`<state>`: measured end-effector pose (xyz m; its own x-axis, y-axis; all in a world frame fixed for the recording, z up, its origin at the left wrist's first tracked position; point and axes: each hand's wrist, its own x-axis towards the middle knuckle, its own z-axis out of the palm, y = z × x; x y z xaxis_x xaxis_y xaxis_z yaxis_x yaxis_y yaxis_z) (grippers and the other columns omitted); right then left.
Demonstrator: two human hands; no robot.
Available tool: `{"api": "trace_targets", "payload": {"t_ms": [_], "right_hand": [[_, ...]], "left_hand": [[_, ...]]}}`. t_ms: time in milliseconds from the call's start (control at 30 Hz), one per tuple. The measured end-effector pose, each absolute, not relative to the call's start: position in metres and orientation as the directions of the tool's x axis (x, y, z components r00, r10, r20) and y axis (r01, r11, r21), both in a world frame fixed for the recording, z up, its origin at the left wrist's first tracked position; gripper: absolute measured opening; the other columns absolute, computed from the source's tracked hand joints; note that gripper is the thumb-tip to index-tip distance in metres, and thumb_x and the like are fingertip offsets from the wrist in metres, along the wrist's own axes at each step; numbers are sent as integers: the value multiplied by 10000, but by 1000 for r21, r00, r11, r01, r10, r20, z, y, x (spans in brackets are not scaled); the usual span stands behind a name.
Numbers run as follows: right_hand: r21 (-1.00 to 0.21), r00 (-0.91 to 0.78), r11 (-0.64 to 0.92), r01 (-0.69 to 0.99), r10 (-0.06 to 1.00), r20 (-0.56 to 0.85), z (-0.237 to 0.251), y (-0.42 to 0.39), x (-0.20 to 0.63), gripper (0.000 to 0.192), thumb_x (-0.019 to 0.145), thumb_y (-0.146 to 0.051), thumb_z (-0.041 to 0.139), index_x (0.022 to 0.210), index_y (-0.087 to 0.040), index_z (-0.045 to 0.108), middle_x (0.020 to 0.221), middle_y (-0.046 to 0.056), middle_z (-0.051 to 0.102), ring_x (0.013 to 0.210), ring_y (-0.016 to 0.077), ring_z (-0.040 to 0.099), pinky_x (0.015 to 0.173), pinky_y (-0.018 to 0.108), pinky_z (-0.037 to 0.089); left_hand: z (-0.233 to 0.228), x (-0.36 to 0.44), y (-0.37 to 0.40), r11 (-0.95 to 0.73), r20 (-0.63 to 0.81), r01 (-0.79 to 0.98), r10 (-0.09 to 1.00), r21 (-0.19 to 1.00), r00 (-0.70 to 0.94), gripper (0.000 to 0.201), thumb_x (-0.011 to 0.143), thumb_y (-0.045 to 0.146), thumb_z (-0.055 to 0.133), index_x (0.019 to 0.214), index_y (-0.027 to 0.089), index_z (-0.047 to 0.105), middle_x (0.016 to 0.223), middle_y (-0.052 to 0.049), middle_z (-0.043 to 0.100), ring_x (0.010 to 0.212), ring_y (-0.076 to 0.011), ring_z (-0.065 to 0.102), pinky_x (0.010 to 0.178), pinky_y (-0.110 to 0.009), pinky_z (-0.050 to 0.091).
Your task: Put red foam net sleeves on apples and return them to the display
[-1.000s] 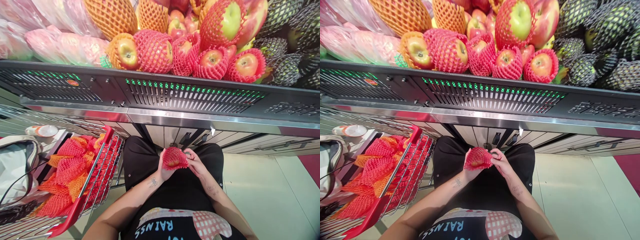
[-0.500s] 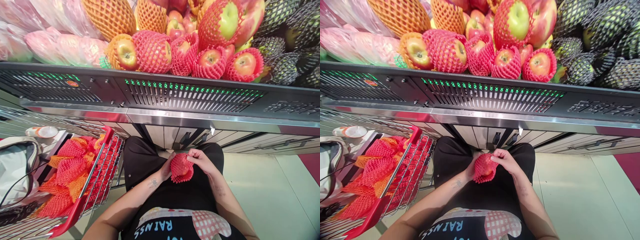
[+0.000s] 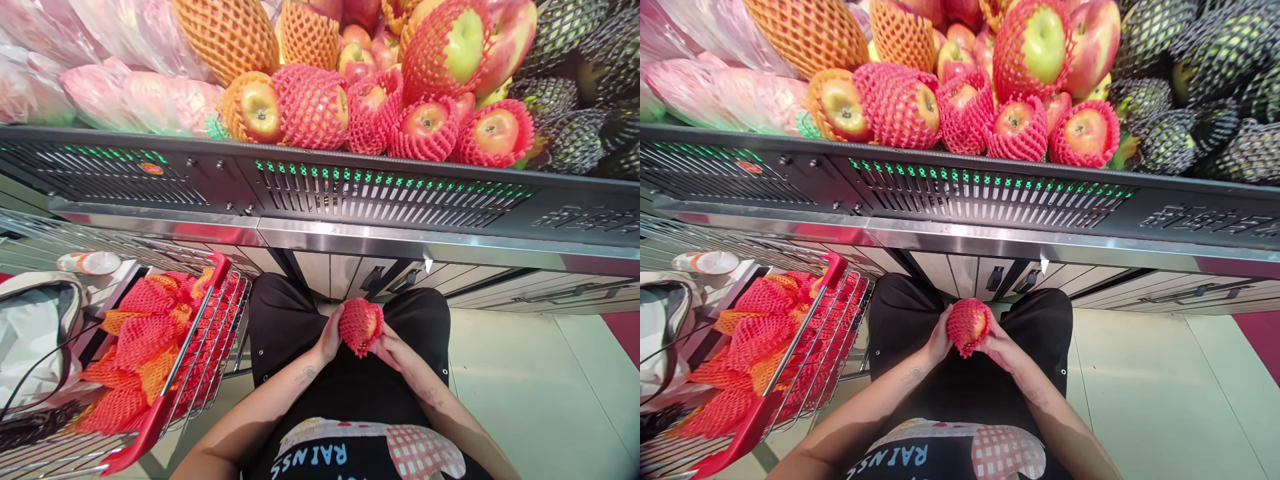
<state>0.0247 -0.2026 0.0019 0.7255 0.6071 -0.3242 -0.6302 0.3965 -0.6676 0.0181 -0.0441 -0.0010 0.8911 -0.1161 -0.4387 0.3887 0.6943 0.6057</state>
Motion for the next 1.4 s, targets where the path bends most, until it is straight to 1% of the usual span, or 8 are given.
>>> {"api": "trace_targets", "payload": {"t_ms": [267, 467, 600, 700, 967, 1133, 1300, 1400], "right_hand": [[-664, 758, 432, -610, 562, -330, -3, -199, 19, 688, 597, -304, 911, 1208, -258, 598, 1106, 38, 713, 950, 174, 683, 870, 303, 542], [-752, 826, 424, -504, 490, -278, 5, -193, 21, 734, 701, -329, 847, 1341, -320, 487, 1407, 48, 554, 1206, 212, 578, 1062, 392, 446], [-850, 887, 360, -385, 398, -233, 10, -191, 24, 844, 651, -248, 868, 1380, -309, 446, 1439, 50, 517, 1280, 227, 516, 1122, 417, 390], [-812, 869, 378, -445, 401, -289, 8, -192, 25, 889, 542, -213, 915, 1332, -281, 514, 1302, 56, 625, 1113, 227, 623, 972, 371, 516], [-720, 870, 504, -476, 389, -303, 10, -191, 22, 781, 519, -214, 930, 1227, -271, 606, 1202, 40, 699, 1066, 211, 662, 953, 328, 535], [-665, 849, 543, -514, 433, -303, 8, -191, 21, 785, 570, -333, 913, 1281, -246, 594, 1216, 88, 704, 1085, 267, 669, 955, 399, 546], [-681, 839, 500, -535, 410, -359, 3, -193, 22, 728, 644, -456, 854, 1289, -232, 600, 1234, 106, 694, 1078, 305, 671, 906, 436, 567], [-696, 842, 474, -539, 334, -425, 5, -194, 26, 562, 715, -493, 797, 1190, -226, 662, 1187, 75, 720, 1071, 257, 676, 954, 383, 543]], "left_hand": [[24, 9, -37, 6, -125, 125, 66, 992, 990, 368, 945, 386, 501, 1202, 182, 668, 1186, -78, 697, 1133, -247, 609, 1025, -335, 414], [33, 4, -31, -665, 217, -122, 63, 737, 974, 362, 962, 256, 421, 1277, 164, 574, 1280, -117, 587, 1025, -201, 643, 828, -294, 498], [36, 10, -27, -486, 252, -194, 57, 852, 966, 155, 953, 229, 480, 1022, 184, 611, 1025, -59, 623, 973, -174, 578, 878, -287, 446], [37, 14, -26, -75, 4, 2, 76, 997, 997, 156, 955, 322, 514, 907, 191, 583, 917, -20, 585, 854, -136, 537, 797, -250, 424], [30, 21, -18, 301, -226, 229, -44, 926, 973, 410, 842, 577, 613, 834, 171, 555, 723, 23, 562, 647, -100, 500, 644, -224, 417], [18, 26, -9, 358, -254, 330, -242, 874, 936, 505, 701, 520, 788, 984, 178, 549, 787, -13, 665, 685, -141, 624, 681, -259, 491], [5, 29, -8, 287, -223, 284, -227, 915, 948, 443, 833, 504, 661, 1120, 209, 494, 861, -28, 655, 715, -149, 625, 715, -295, 504], [11, 26, -5, 86, -67, 88, -218, 992, 974, 528, 853, 394, 652, 1320, 223, 477, 1215, -101, 564, 1095, -216, 565, 944, -350, 455]]}}
